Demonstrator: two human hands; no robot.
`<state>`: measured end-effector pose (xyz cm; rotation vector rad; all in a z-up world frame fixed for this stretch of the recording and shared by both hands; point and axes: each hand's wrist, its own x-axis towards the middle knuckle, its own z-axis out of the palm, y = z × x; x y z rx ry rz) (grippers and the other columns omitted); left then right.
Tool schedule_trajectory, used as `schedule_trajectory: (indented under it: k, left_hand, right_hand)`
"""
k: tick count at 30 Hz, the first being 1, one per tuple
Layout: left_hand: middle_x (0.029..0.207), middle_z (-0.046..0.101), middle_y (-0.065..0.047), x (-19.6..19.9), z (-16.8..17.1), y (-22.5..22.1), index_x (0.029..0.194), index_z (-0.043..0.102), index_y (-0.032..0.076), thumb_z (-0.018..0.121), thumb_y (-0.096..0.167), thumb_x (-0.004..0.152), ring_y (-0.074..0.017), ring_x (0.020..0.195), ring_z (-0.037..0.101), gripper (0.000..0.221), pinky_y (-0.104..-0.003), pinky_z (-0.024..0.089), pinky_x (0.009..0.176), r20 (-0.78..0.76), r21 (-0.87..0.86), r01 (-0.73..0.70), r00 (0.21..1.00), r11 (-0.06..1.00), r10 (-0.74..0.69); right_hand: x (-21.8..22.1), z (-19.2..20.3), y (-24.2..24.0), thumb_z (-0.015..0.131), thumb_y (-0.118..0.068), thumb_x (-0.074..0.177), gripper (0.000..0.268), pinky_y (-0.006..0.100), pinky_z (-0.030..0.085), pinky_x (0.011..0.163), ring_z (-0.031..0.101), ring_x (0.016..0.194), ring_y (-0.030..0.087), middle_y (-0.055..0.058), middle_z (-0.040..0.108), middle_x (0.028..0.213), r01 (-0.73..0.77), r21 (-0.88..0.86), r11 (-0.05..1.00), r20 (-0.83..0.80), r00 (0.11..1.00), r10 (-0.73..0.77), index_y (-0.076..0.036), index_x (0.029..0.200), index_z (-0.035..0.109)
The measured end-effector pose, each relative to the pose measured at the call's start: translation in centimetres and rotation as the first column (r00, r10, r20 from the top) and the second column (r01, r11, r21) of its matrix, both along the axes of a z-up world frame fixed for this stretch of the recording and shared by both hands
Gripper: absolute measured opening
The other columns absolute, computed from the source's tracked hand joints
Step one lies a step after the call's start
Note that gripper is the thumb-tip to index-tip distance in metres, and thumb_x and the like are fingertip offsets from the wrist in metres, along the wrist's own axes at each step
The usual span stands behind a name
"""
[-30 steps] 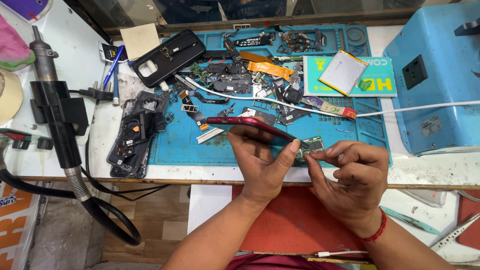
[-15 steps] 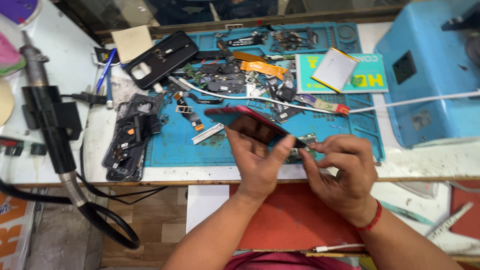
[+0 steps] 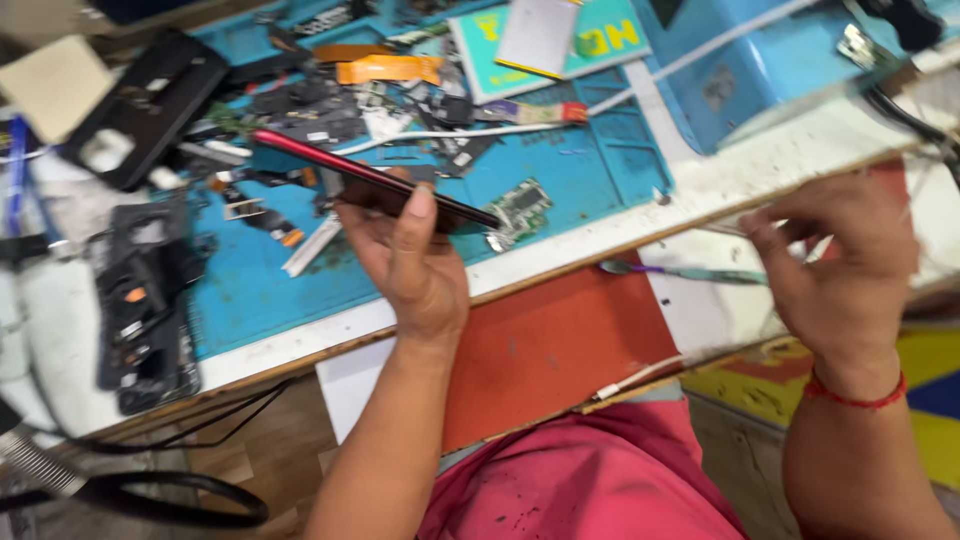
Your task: The person holds a disassembled smartphone and uses a metal spudger to pry and separate the screen assembly from the phone's frame. They work along the edges of the device, carefully lifting the display to disconnect internal components.
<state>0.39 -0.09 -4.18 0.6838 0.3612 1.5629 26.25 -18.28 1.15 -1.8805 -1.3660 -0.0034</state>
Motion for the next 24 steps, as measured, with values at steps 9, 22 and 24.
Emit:
schedule_trajectory:
  k: [9,22,24]
  left_hand:
    - [0.112,0.061,-0.006,-0.1,0.8,-0.3,0.136,0.048,0.007,0.069,0.002,0.102,-0.0159,0.104,0.058,0.041,-0.032,0.048,0.100,-0.006,0.006,0.050,0.999,0.999,-0.050]
    - [0.118,0.058,-0.005,0.1,0.8,-0.1,0.138,0.044,0.005,0.082,0.010,0.091,-0.0140,0.108,0.059,0.060,-0.030,0.051,0.099,-0.323,0.119,0.191,0.935,0.974,-0.143]
    - [0.112,0.059,-0.010,0.2,0.4,-0.4,0.138,0.043,0.005,0.081,0.011,0.089,-0.0164,0.101,0.064,0.063,-0.034,0.056,0.097,-0.270,0.084,0.239,0.940,0.967,-0.208]
  right_hand:
    - [-0.8,-0.7,-4.5,0.070,-0.009,0.088,0.027,0.042,0.050,0.098,0.060,0.114,0.033,0.010,0.066,0.125,-0.057,-0.372,0.926,0.223,0.963,0.149,-0.011,0.114,0.075]
    - [-4.2,-4.8,-5.9,0.090,-0.030,0.060,0.059,0.042,0.051,0.089,0.059,0.105,0.032,0.012,0.061,0.113,-0.308,-0.326,0.894,0.122,0.924,0.363,-0.011,0.112,0.070]
    - [-5.4,-5.8,-6.6,0.091,-0.032,0.061,0.058,0.040,0.052,0.088,0.060,0.104,0.030,0.011,0.061,0.110,-0.289,-0.262,0.921,0.139,0.933,0.332,-0.012,0.111,0.070]
